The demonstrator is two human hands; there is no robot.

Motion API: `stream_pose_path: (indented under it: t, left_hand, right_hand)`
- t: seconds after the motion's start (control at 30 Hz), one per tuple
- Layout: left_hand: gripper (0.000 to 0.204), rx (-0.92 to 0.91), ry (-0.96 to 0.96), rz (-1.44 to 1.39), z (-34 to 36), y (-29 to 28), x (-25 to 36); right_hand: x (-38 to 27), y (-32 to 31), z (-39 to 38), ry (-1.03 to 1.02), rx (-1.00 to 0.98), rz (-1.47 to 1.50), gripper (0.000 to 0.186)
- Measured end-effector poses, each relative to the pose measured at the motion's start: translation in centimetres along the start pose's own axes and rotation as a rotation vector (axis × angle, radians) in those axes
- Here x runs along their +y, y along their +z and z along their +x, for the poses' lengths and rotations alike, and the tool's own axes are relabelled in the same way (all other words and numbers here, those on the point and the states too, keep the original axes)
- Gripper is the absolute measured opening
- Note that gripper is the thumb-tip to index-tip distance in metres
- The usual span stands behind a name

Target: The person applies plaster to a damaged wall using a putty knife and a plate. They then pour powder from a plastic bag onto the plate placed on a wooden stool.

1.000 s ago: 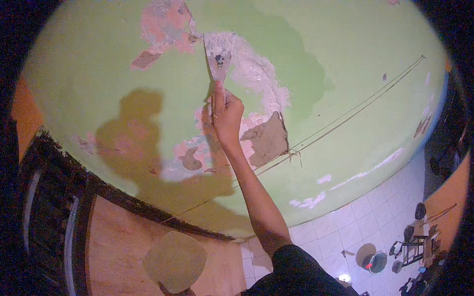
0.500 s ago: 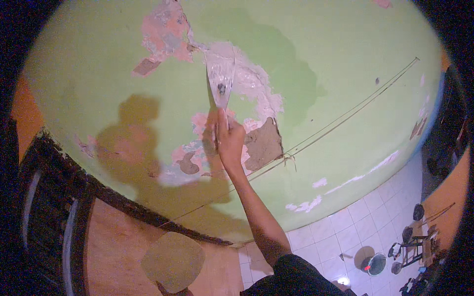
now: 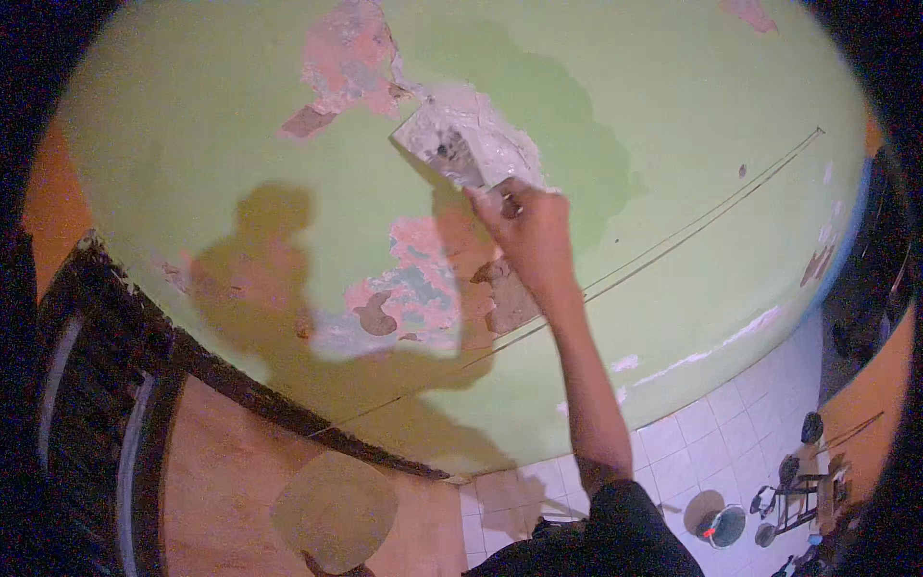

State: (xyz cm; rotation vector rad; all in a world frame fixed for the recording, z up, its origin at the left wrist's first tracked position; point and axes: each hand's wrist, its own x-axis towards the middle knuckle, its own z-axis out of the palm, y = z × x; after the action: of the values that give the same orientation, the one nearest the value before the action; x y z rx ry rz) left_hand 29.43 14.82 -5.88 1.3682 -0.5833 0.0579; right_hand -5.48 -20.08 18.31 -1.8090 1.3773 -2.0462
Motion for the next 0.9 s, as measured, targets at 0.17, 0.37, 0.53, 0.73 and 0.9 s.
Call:
stream_pose_path:
  t: [0.17,0.37,0.53,0.73,0.9]
  left_hand:
    - [0.067,0.090,-0.386,-0.418,0.2,2.2,5.0]
    - [0.066,-0.023,-0.133,-0.331,0.8,0.0,-3.3]
    - [0.063,-0.052,-0.343,-0.571,1.4,0.5,-3.8]
    - [0.063,-0.147,-0.113,-0.243,0.7,2.7,-3.1]
    - [0.065,-0.199,-0.238,-0.473,0.7,2.9,-2.4]
  right_hand:
    - [0.0,-2.6,3.1,0.047,0.015,0.094,0.038]
    - [2.2,-3.4,0.6,0.019,0.032,-0.017,0.038]
    - [-0.3,-4.2,0.2,0.130,0.049,-0.042,0.039]
    - [-2.5,-3.9,2.4,-0.099,0.015,-0.224,0.041]
    - [1.3,-5.7,-0.8,0.036,-0.024,-0.224,0.041]
